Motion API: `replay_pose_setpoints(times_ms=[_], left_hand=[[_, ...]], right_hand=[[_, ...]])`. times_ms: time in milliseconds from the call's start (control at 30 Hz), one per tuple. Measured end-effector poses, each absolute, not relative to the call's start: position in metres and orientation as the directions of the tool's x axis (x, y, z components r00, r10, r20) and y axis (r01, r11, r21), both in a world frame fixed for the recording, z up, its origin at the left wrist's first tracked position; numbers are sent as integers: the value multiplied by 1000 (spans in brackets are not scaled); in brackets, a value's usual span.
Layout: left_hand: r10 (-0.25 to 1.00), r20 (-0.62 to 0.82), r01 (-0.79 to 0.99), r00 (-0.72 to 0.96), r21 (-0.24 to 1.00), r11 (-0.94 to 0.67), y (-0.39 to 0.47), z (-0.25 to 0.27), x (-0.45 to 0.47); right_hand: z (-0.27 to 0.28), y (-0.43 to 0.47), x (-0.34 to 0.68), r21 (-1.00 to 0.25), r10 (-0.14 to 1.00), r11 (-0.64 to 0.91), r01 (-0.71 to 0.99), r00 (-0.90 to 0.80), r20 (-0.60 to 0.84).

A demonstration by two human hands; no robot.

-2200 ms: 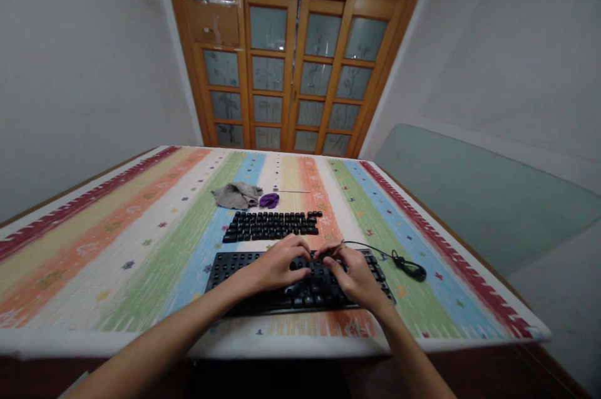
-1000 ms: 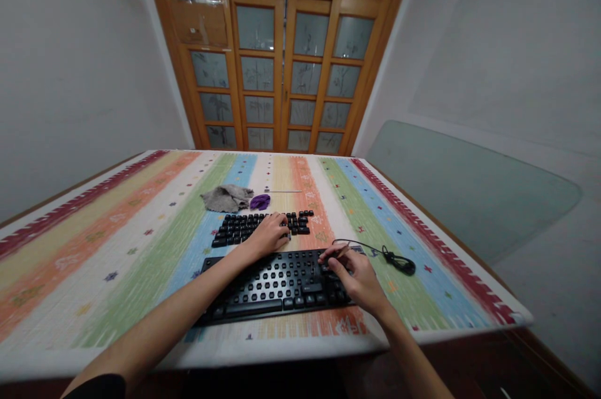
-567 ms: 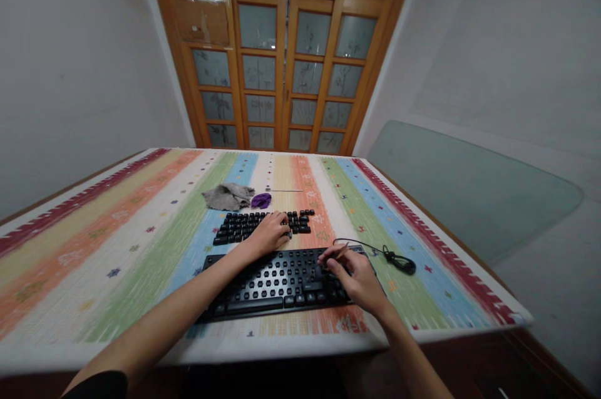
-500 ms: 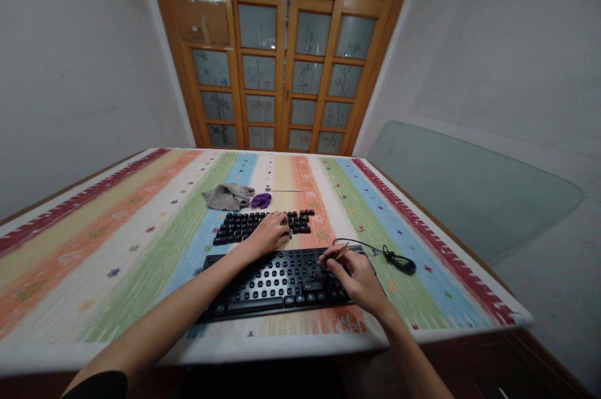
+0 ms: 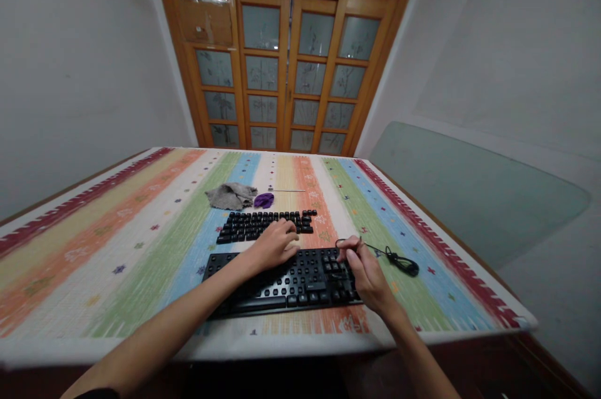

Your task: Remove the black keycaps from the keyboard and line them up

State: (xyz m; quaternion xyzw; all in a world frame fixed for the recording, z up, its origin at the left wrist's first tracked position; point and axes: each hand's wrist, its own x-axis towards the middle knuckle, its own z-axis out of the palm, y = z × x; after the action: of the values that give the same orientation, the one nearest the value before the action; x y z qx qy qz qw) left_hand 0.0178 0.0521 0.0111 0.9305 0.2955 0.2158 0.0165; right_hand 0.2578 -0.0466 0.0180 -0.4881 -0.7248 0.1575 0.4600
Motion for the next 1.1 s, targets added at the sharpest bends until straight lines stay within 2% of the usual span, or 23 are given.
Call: replay_pose_setpoints(times_ms=[100, 233, 367, 500, 633, 867, 1100], left_hand=[[540, 357, 498, 763, 208, -842, 24, 10, 20], [546, 310, 480, 779, 265, -836, -3, 1, 23], [565, 286, 493, 774, 288, -821, -12, -6, 24], [562, 282, 486, 777, 298, -822, -12, -7, 22], [515, 271, 446, 813, 279, -850, -11, -6, 22], [475, 271, 426, 837, 223, -877, -12, -5, 28], [438, 297, 428, 849, 102, -898, -14, -14, 33]], right_hand=[[20, -45, 258, -584, 836, 521, 622, -233, 498], [23, -44, 259, -441, 834, 551, 709, -445, 326], [22, -49, 260, -385, 853, 509, 770, -511, 106], [22, -52, 258, -349, 850, 490, 799, -526, -11], [21, -53, 257, -341, 846, 488, 804, -532, -45], [16, -50, 255, -397, 856, 468, 789, -516, -17], [15, -41, 251, -285, 863, 476, 832, -505, -33]])
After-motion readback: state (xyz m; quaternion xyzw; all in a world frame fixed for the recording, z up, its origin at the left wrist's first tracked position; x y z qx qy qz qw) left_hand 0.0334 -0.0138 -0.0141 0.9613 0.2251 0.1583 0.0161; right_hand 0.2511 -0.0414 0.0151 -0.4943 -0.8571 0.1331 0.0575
